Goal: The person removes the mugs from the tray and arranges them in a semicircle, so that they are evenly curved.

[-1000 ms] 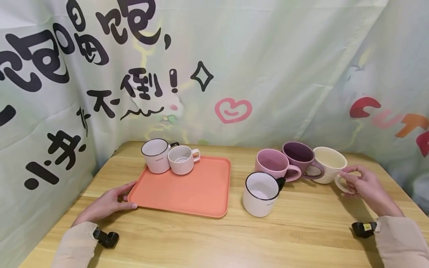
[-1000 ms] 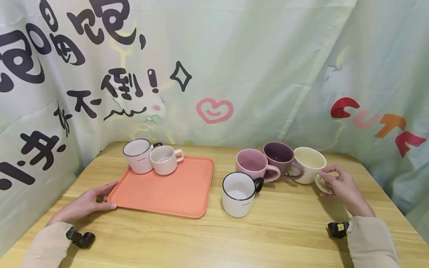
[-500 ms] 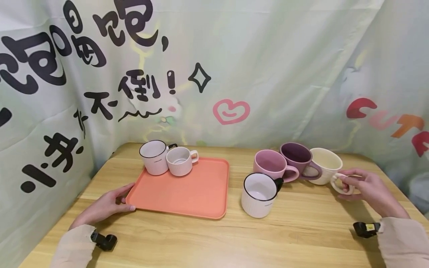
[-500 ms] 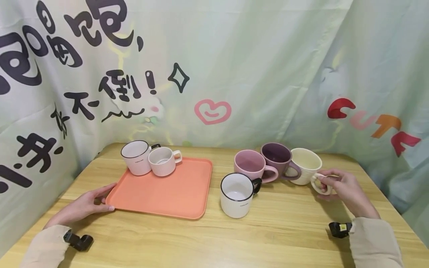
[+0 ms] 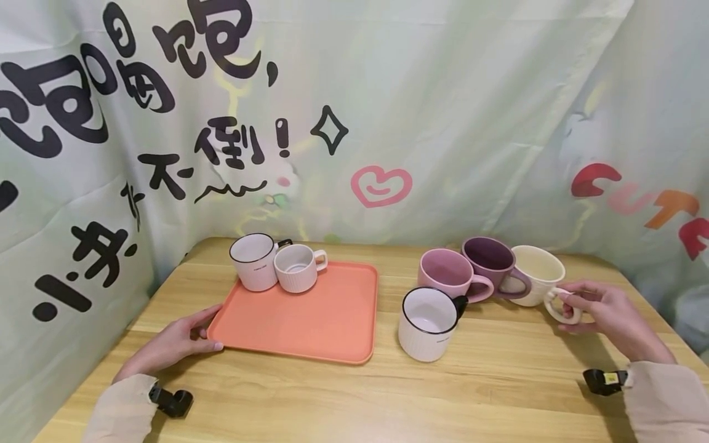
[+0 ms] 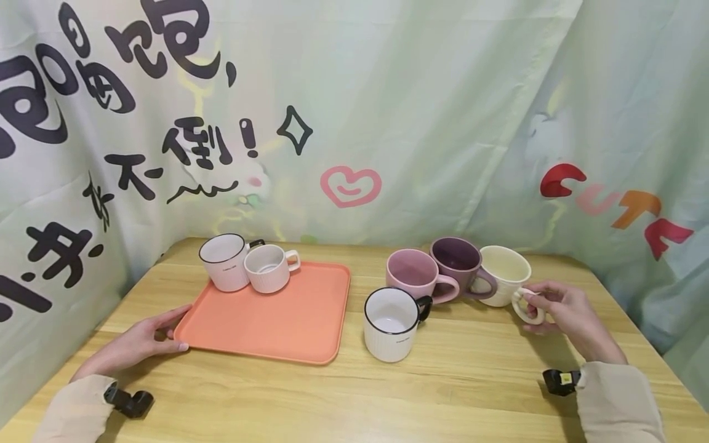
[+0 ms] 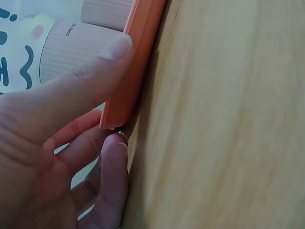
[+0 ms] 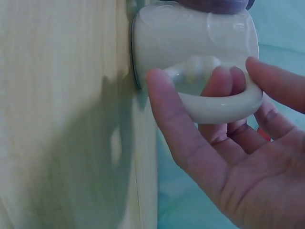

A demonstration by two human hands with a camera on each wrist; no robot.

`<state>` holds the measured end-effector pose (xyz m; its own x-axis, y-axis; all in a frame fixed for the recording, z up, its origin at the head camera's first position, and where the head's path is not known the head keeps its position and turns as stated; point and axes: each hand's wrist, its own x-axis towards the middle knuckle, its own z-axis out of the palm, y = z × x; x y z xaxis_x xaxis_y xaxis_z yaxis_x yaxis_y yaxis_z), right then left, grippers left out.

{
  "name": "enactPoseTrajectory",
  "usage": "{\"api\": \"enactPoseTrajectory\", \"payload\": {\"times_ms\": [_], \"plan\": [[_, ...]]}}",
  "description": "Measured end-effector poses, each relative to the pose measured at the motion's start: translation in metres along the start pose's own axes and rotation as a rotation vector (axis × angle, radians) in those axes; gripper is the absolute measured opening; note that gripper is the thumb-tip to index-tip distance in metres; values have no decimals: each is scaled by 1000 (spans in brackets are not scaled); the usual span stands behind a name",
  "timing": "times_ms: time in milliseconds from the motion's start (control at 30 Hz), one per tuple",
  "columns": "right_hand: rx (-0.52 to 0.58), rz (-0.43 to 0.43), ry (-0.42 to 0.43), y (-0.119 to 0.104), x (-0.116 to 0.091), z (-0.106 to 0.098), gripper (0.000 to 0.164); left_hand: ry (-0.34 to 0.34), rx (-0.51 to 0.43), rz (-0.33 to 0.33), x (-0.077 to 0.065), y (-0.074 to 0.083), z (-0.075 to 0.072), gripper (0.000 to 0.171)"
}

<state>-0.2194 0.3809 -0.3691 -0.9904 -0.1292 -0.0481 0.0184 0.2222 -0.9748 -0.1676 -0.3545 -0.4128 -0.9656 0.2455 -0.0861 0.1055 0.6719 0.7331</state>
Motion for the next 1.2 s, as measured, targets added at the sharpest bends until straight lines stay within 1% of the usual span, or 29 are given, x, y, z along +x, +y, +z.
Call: {"api": "enactPoseTrajectory", "payload": {"times_ms": [67,233,300,367,433,467,533,600,667,733,767,800,867,967,1000,1033,1100,1200], "plan": [[-47,-4,-5,0,-1,-3,20,1,-5,0,1,0,0,89],[-302,-13,-30,-6,-2,-20,21,0,-10,14,5,3,1,88],[-378,-13,-18,-11,0,-26,28,2,-12,17,5,4,1,88],[-414,-23,20,-18,2,-29,37,0,-18,18,5,4,1,87],[-441,-37,52,-26,6,-30,42,-1,-26,20,5,4,1,86],[-442,-46,72,-31,7,-30,41,0,-28,18,4,4,1,87],[-430,-69,97,-42,12,-28,33,2,-21,18,4,4,1,86],[-436,-81,107,-55,18,-24,32,7,-10,21,3,4,0,87],[-466,-80,101,-68,22,-20,40,14,2,12,3,3,-1,87],[-516,-74,85,-80,27,-14,55,15,7,5,3,3,-1,88],[-528,-82,77,-84,30,-11,58,17,9,1,3,4,-2,88],[-537,-86,72,-89,32,-7,57,16,10,1,2,3,-2,89],[-517,-102,66,-96,37,-1,50,14,9,-4,2,3,-3,89],[-448,-157,58,-104,44,10,28,12,-2,-5,1,3,-3,89],[-423,-165,51,-107,47,14,21,9,-3,4,1,3,-3,89],[-401,-178,47,-110,50,18,16,9,-5,-1,1,3,-2,89],[-368,-206,27,-115,57,29,11,8,-13,4,1,3,-2,89],[-313,-235,1,-122,68,46,9,5,-27,5,0,2,-1,89]]}}
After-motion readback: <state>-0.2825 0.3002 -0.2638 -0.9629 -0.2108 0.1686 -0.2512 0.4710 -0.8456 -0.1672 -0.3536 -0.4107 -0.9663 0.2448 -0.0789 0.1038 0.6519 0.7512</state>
